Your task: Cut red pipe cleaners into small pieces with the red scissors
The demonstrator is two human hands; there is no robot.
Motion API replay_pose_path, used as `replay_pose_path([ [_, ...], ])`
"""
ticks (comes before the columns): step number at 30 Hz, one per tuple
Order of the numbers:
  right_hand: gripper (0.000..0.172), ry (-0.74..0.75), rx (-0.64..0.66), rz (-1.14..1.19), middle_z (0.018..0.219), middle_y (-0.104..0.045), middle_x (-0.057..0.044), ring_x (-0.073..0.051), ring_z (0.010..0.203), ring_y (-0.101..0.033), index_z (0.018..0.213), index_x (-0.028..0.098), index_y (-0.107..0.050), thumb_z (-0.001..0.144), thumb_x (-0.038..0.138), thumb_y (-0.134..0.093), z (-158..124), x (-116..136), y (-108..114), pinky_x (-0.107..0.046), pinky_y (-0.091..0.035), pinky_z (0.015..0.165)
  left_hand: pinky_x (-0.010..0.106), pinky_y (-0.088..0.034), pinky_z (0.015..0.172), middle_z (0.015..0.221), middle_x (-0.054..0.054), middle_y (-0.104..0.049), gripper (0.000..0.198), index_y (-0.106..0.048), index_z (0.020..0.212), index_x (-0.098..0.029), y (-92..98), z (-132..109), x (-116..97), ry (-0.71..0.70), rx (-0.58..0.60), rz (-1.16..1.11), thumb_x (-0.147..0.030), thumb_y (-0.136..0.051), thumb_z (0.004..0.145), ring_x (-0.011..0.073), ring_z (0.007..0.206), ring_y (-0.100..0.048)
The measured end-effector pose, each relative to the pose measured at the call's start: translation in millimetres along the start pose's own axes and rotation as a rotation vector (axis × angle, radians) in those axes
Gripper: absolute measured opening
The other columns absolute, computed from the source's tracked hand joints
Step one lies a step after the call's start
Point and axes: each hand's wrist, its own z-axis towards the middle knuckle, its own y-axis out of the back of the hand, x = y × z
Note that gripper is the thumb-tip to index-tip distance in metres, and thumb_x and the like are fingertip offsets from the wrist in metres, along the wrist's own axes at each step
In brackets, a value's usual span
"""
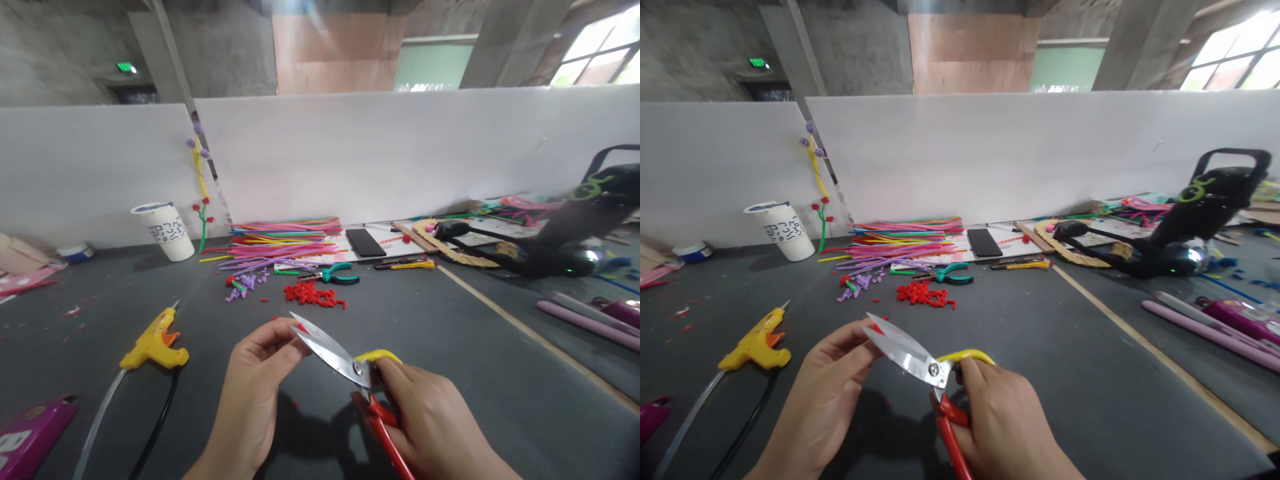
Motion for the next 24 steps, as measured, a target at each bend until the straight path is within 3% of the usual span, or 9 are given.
replay_pose_path([
  [8,0.022,0.033,-0.073,0.000,0.055,-0.054,-0.001,-0.016,0.043,-0.050,0.066,0.020,-0.045,0.079,0.038,-0.040,0.2,-0.4,-1.7,-0.024,-0.029,0.043,0.017,-0.041,0.065,0.064,-0.002,-0.062,0.005,-0.068,0.068,-0.018,-1.2,0.9,0.1,-0.034,-0.001,-0.019,-0.015,-0.065,0.064,0.0086,0.064,-0.053],
  [24,0.022,0.045,-0.078,-0.019,0.052,-0.053,-0.001,-0.015,0.041,-0.049,0.063,0.020,-0.045,0.077,0.037,-0.043,0.1,-0.5,-2.2,-0.023,-0.030,0.041,0.015,-0.041,0.064,0.062,-0.004,-0.063,0.008,-0.068,0.068,-0.019,-0.4,1.9,-2.2,-0.042,0.009,-0.021,-0.012,-0.064,0.064,0.0074,0.063,-0.053],
])
